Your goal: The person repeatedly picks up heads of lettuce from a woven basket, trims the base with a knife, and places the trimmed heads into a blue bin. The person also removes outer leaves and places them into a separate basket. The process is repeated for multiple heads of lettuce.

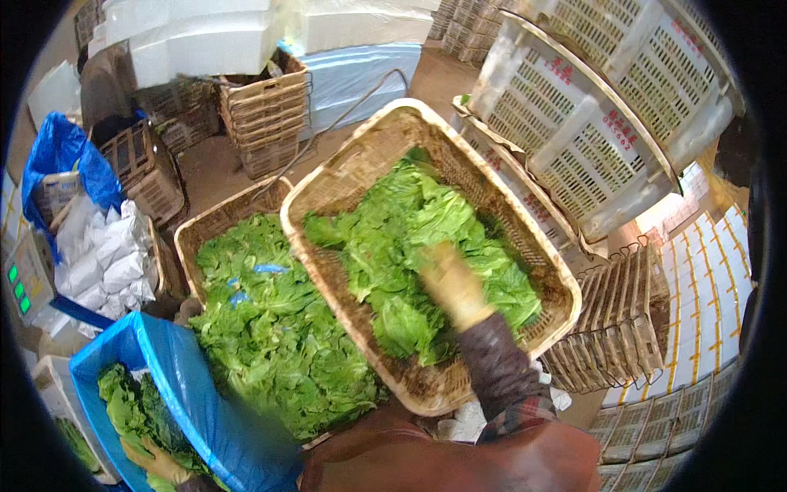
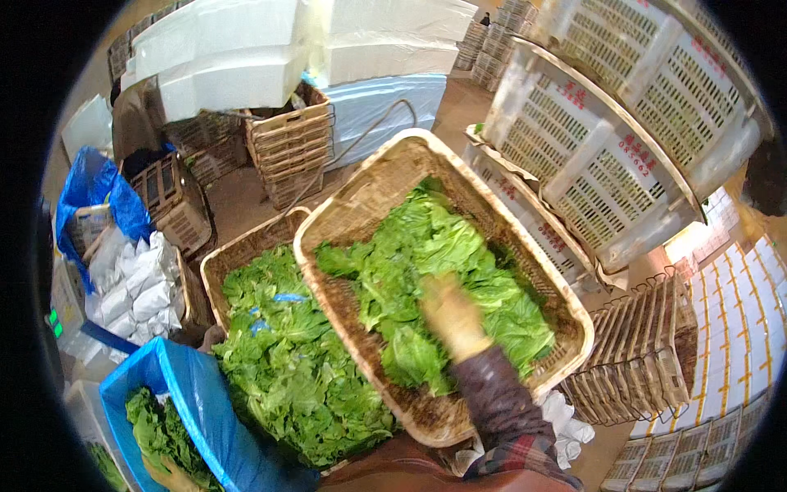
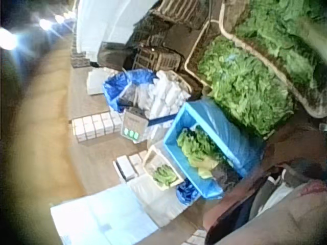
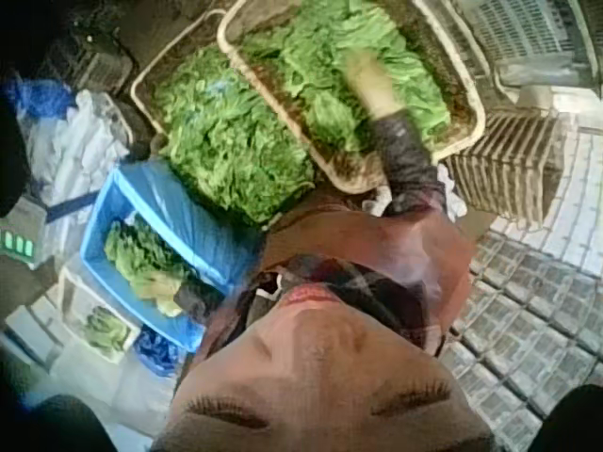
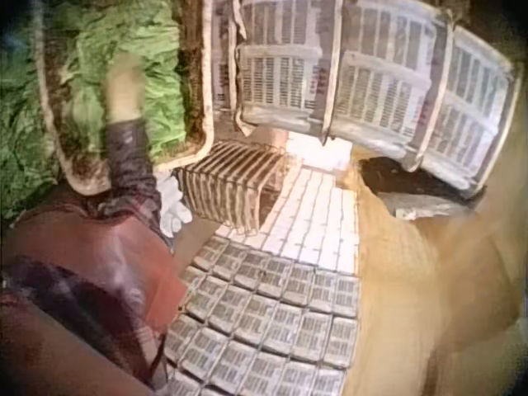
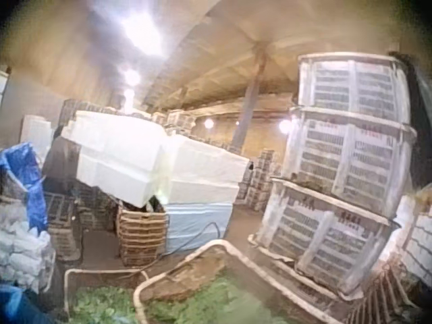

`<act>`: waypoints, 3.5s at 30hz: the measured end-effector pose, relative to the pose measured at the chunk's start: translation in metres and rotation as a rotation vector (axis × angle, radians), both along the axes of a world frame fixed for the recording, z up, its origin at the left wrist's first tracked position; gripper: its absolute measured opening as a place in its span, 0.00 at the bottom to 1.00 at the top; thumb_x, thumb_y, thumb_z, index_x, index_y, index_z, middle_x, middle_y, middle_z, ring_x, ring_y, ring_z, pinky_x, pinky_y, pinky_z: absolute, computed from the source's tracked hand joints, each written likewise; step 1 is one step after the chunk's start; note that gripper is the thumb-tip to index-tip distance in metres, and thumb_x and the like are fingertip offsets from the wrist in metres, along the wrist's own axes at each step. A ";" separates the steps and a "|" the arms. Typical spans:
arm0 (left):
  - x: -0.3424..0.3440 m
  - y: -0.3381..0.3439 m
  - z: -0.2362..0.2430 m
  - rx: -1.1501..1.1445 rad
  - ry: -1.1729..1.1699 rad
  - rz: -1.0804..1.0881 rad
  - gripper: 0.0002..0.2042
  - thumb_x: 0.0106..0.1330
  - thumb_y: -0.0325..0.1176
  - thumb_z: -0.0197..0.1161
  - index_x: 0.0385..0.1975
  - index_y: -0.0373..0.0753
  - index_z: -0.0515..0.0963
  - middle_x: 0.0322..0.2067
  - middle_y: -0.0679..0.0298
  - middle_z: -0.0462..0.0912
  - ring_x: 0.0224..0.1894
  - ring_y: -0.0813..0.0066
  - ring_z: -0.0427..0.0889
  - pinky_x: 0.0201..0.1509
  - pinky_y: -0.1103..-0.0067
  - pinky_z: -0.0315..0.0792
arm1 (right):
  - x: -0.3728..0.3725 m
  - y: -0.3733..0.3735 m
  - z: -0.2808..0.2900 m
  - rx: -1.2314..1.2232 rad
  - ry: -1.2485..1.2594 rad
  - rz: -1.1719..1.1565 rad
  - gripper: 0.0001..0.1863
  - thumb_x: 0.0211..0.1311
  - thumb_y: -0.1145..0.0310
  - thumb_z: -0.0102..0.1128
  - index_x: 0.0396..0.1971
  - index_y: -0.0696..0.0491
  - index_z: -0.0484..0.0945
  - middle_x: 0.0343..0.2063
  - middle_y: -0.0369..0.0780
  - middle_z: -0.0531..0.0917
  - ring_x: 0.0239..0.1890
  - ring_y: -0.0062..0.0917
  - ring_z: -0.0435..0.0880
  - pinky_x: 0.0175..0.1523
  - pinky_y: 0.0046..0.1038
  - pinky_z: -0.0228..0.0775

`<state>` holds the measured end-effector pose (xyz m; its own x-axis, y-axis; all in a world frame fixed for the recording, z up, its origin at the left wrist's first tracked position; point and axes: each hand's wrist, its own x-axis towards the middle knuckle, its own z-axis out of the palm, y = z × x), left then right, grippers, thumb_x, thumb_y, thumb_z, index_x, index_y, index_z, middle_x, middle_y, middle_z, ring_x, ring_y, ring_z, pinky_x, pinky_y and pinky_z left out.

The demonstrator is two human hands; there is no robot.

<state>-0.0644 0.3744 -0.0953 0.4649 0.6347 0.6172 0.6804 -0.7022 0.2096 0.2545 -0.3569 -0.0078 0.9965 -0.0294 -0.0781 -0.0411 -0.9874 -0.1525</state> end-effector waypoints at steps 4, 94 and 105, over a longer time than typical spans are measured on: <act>0.226 -0.215 0.033 -0.605 -0.205 -0.916 0.26 0.71 0.24 0.60 0.70 0.37 0.70 0.64 0.57 0.77 0.67 0.60 0.74 0.72 0.66 0.67 | 0.099 -0.098 0.062 0.526 0.159 -0.550 0.30 0.67 0.51 0.65 0.63 0.53 0.76 0.59 0.53 0.80 0.54 0.41 0.85 0.64 0.37 0.73; 0.294 -0.517 0.001 -1.852 0.205 -1.410 0.69 0.40 0.58 0.85 0.78 0.39 0.45 0.74 0.46 0.56 0.75 0.53 0.60 0.75 0.56 0.63 | -0.020 -0.024 0.095 0.898 -0.067 0.423 0.50 0.59 0.39 0.70 0.76 0.44 0.61 0.75 0.43 0.65 0.73 0.37 0.69 0.76 0.37 0.62; 0.154 -0.313 0.050 -2.015 -0.259 -1.187 0.64 0.48 0.51 0.84 0.79 0.42 0.42 0.75 0.53 0.60 0.76 0.59 0.59 0.80 0.63 0.52 | -0.069 0.166 0.056 0.753 0.165 0.515 0.38 0.67 0.56 0.68 0.73 0.49 0.65 0.71 0.48 0.70 0.70 0.37 0.72 0.73 0.37 0.66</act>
<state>0.0893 0.0616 -0.0449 0.9891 -0.0926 -0.1145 0.1455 0.4933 0.8576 0.1851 -0.1912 0.0484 0.8472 0.5299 -0.0390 0.2969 -0.5329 -0.7924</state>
